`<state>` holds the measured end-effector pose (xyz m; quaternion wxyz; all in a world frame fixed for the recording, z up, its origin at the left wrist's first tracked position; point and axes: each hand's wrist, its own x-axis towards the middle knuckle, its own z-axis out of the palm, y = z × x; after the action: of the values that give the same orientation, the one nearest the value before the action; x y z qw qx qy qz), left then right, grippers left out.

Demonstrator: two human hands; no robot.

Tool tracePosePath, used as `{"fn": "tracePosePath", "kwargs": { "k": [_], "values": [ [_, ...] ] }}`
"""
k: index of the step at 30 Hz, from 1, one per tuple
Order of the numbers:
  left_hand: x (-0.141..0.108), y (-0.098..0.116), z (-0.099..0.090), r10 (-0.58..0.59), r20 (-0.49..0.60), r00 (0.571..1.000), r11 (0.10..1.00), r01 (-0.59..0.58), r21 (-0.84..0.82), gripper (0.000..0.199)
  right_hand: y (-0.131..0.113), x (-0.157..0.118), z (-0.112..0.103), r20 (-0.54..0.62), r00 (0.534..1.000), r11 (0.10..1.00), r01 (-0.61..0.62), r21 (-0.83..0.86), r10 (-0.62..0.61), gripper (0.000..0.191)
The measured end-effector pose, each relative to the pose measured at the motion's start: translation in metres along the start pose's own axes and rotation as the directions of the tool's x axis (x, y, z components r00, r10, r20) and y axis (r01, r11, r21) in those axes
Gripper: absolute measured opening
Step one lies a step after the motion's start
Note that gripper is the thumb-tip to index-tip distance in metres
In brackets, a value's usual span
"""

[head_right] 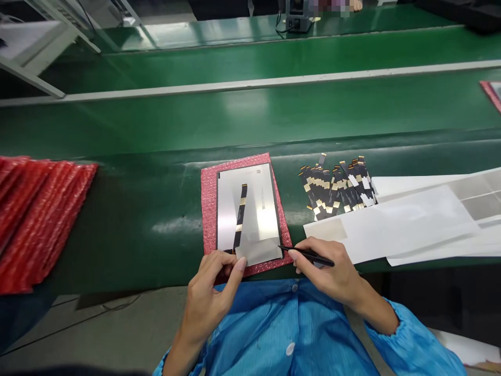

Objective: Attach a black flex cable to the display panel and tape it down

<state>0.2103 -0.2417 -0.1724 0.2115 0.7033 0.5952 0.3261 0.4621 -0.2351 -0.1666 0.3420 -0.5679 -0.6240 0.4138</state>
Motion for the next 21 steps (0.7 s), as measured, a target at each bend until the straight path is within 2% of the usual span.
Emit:
{"fn": "tracePosePath", "kwargs": {
  "k": [13, 21],
  "values": [
    [0.0034, 0.0026, -0.0050, -0.028, 0.058, 0.998, 1.000, 0.027, 0.013, 0.025, 0.0024, 0.0014, 0.0014, 0.013, 1.000, 0.999, 0.016, -0.039, -0.015, 0.006],
    [0.0041, 0.0044, -0.0061, -0.042, 0.064, 0.997, 0.999, 0.041, 0.022, 0.025, -0.0013, 0.0038, 0.0011, 0.016, 0.999, 0.999, -0.046, -0.016, 0.046, 0.010]
  ]
}}
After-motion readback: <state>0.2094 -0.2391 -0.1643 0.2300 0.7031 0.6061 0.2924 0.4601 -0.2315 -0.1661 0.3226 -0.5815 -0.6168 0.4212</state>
